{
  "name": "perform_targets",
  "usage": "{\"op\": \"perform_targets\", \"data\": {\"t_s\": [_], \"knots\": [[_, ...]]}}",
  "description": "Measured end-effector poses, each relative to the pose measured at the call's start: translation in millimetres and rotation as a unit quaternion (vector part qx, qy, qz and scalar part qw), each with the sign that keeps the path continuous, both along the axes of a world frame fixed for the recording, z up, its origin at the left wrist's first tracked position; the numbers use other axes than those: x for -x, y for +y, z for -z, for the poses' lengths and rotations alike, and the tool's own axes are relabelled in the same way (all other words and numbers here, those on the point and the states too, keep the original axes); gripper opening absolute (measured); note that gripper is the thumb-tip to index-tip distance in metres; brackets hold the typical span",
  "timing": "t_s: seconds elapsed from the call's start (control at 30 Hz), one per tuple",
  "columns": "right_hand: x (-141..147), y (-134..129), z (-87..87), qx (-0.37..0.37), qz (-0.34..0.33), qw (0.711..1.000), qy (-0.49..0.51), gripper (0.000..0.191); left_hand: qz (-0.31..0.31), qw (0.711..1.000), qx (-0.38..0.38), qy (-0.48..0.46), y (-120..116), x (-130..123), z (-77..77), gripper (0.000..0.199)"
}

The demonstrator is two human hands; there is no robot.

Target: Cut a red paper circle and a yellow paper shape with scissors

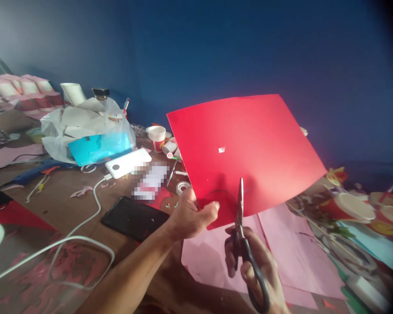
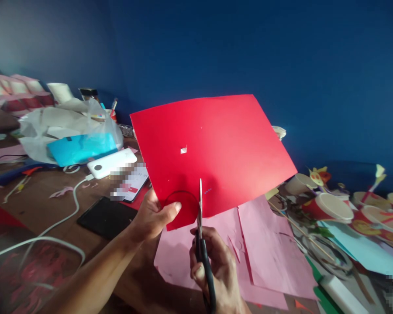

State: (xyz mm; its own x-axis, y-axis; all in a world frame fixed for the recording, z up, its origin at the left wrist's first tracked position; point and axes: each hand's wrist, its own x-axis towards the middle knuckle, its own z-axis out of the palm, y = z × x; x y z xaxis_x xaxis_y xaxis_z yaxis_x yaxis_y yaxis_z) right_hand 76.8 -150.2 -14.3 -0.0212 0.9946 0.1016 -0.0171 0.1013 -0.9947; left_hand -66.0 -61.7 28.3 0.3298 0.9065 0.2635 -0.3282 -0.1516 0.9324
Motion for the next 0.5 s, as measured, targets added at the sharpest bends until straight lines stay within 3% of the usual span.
{"op": "perform_targets", "data": {"t_s": [0.5], "knots": [[2.8,0.0,-1.3,-0.014,-0.002,1.000,-0.001,0.054,0.009,0.999,0.005,0.040,0.3,3.6,-2.2,0.008]]}}
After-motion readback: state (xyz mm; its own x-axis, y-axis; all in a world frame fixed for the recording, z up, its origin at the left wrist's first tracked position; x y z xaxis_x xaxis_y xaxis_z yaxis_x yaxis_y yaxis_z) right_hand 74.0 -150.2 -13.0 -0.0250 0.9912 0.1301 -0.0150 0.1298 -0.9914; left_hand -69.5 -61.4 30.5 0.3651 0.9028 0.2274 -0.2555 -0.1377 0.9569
